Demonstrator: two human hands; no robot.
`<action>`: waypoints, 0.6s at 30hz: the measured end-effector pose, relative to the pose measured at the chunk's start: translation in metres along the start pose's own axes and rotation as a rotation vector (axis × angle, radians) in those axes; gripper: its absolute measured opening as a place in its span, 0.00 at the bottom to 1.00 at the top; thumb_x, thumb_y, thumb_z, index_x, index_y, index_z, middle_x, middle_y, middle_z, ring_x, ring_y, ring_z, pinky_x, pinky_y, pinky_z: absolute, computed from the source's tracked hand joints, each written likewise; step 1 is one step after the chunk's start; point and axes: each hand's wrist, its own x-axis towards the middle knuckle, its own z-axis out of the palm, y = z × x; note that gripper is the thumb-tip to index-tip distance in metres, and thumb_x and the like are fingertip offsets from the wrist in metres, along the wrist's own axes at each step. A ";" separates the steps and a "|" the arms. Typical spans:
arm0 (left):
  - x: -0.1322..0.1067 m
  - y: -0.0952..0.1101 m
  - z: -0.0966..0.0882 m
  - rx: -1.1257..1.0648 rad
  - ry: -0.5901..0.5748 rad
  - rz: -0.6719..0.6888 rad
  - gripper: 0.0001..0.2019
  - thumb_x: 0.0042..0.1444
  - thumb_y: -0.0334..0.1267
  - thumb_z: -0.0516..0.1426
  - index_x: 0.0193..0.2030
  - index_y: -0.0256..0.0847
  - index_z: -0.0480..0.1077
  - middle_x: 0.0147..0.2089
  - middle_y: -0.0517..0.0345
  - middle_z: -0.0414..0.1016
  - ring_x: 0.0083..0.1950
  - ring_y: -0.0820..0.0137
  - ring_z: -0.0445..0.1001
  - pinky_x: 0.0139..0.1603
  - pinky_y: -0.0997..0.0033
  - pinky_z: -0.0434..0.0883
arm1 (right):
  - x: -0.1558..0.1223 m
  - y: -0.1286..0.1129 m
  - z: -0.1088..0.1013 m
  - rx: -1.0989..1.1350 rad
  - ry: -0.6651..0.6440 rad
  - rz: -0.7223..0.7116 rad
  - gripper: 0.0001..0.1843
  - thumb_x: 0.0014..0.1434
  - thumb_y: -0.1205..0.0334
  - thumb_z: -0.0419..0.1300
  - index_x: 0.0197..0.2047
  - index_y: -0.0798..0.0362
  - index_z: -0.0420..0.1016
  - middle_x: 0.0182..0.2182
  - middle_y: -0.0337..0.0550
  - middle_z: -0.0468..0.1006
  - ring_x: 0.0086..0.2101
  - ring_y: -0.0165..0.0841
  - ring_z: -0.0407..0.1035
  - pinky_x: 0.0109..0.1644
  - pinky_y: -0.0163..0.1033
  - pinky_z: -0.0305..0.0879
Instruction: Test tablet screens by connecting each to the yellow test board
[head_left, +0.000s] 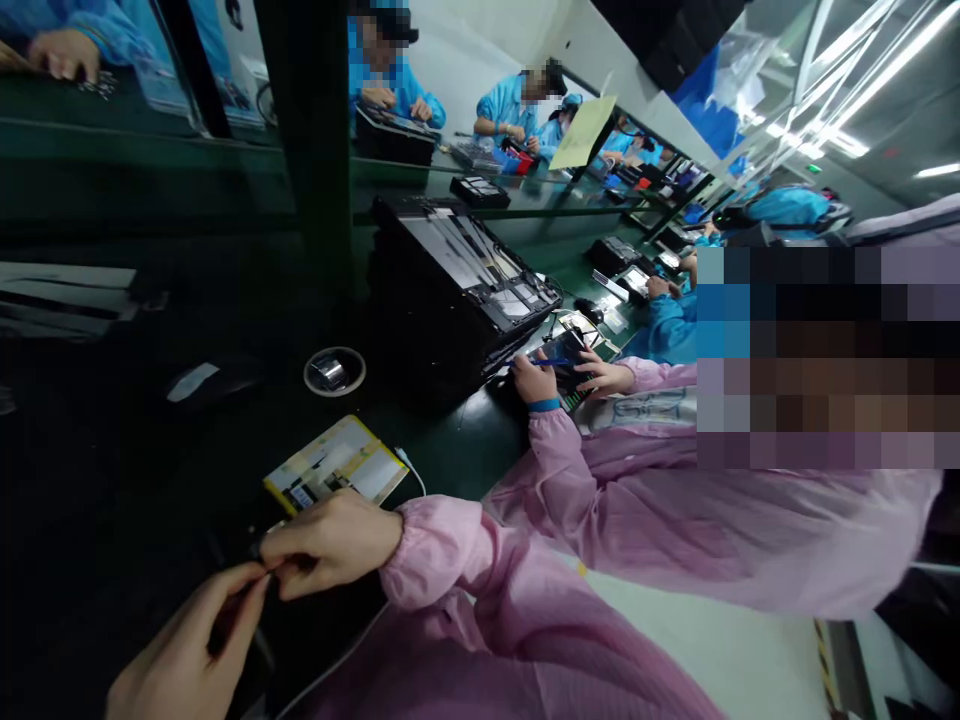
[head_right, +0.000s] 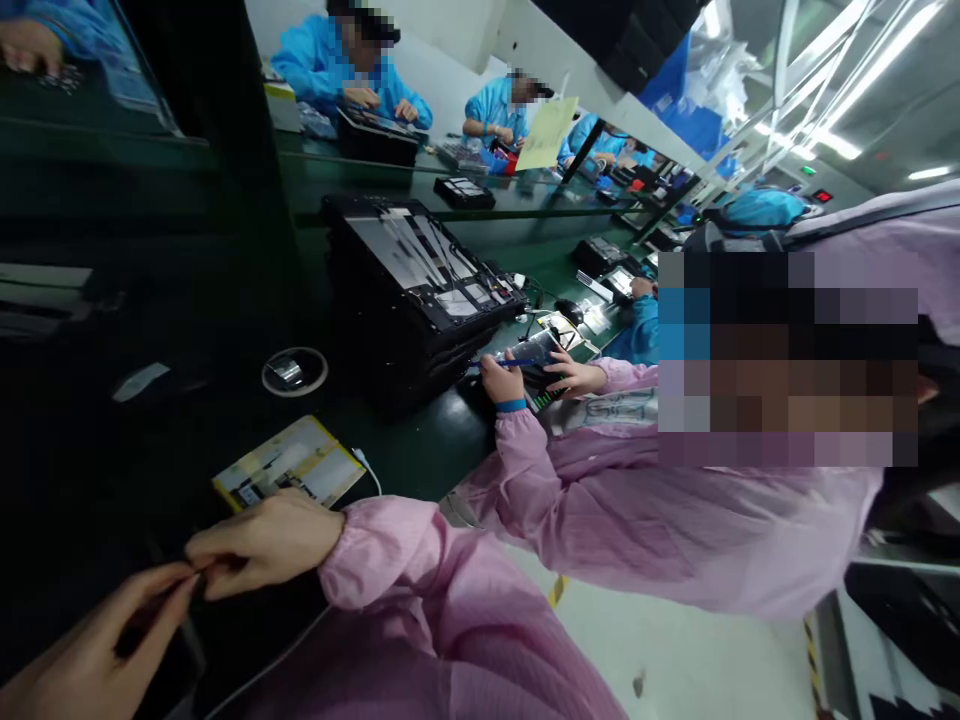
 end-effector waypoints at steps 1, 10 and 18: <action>0.005 0.003 -0.002 0.027 0.022 -0.032 0.08 0.62 0.40 0.49 0.47 0.53 0.65 0.34 0.59 0.77 0.28 0.61 0.76 0.19 0.65 0.66 | 0.000 0.001 -0.001 -0.006 -0.003 0.001 0.06 0.61 0.58 0.56 0.33 0.50 0.66 0.31 0.32 0.74 0.29 0.23 0.65 0.31 0.29 0.57; 0.021 0.025 -0.008 -0.081 -0.002 -0.093 0.08 0.63 0.43 0.51 0.40 0.45 0.69 0.36 0.59 0.77 0.33 0.70 0.77 0.35 0.75 0.73 | -0.043 0.012 -0.035 0.102 0.590 0.240 0.14 0.68 0.60 0.47 0.42 0.53 0.73 0.38 0.44 0.78 0.40 0.30 0.71 0.48 0.37 0.66; 0.024 0.032 -0.003 -0.152 -0.025 -0.132 0.08 0.62 0.37 0.53 0.36 0.44 0.74 0.42 0.57 0.74 0.40 0.70 0.76 0.41 0.72 0.73 | -0.035 0.041 -0.019 -0.248 0.484 0.317 0.13 0.64 0.64 0.52 0.47 0.53 0.75 0.44 0.49 0.75 0.46 0.39 0.65 0.51 0.46 0.61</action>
